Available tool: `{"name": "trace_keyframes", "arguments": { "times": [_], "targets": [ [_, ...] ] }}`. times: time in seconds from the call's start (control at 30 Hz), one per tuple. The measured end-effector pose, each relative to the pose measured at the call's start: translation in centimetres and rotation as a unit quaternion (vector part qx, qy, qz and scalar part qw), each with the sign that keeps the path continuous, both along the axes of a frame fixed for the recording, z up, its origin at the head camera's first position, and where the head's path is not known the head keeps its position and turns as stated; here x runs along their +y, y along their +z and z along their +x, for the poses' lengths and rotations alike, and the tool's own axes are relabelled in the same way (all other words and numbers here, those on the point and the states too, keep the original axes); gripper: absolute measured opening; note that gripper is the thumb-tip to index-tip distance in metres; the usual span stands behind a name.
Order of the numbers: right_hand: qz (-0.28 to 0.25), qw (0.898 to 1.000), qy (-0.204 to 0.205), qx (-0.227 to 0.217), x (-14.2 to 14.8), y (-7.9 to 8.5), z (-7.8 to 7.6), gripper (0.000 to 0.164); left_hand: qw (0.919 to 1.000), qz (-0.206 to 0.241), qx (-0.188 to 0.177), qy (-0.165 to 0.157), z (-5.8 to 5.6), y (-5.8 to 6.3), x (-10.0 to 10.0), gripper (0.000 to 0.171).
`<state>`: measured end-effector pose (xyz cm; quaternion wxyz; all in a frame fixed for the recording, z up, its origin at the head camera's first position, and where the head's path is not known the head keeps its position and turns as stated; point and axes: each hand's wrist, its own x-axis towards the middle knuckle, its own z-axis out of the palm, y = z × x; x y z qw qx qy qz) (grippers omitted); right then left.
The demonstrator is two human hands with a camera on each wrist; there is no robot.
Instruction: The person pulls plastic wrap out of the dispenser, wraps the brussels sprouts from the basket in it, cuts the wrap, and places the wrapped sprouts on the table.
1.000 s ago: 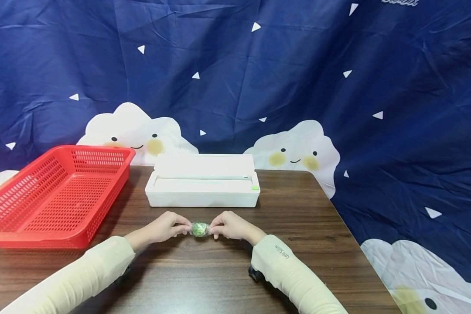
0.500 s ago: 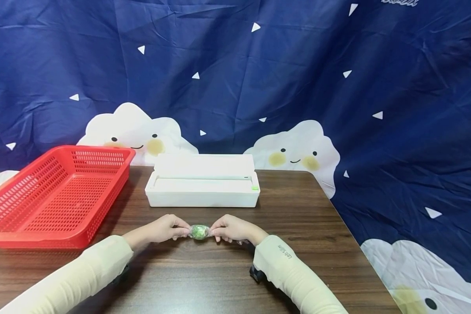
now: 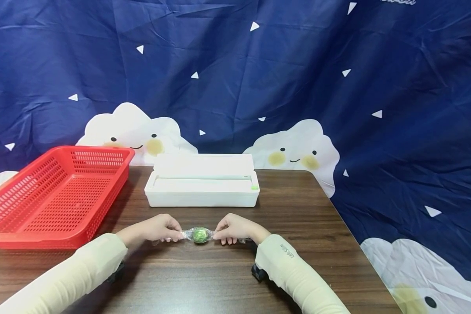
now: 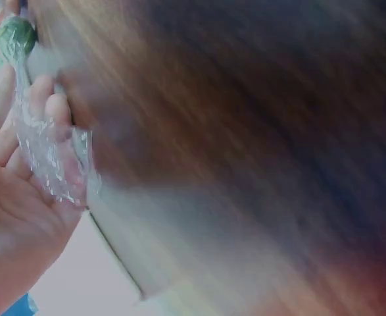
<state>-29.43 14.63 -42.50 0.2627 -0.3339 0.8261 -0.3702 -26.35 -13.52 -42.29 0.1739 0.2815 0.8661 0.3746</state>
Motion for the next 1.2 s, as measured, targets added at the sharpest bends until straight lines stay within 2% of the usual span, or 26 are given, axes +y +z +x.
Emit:
{"name": "trace_keyframes", "arguments": {
  "times": [0.2,0.33,0.53,0.7,0.83,1.0,1.2],
  "targets": [
    [-0.007,1.0,-0.013,-0.023,0.6,-0.1,-0.1,0.017,0.9992,0.019,-0.035,-0.002,0.1,0.2,-1.1,0.024],
    [-0.021,0.998,-0.026,-0.057,0.7,-0.3,0.0,0.016,0.999,0.029,-0.032,0.004,0.2,-0.1,-1.2,0.019],
    [-0.038,0.995,-0.038,-0.083,0.6,-0.3,0.2,0.015,0.9994,0.029,-0.002,0.02,0.2,-0.4,-1.3,0.018],
    [-0.046,0.993,-0.045,-0.098,0.9,-0.5,0.2,0.015,0.9982,0.049,-0.021,0.026,0.1,-0.6,-1.5,0.019],
    [-0.053,0.992,-0.039,-0.109,1.3,-0.5,0.1,0.016,0.997,0.066,-0.037,0.016,0.1,-0.5,-2.2,0.019],
    [-0.039,0.994,-0.019,-0.096,2.1,-0.3,0.0,0.019,0.9976,0.056,-0.04,0.006,0.4,0.0,-3.8,0.022],
    [-0.029,0.997,0.005,-0.074,3.0,0.0,0.1,0.016,0.9954,0.05,-0.081,0.016,0.9,0.2,-4.8,0.02]
  ]
}}
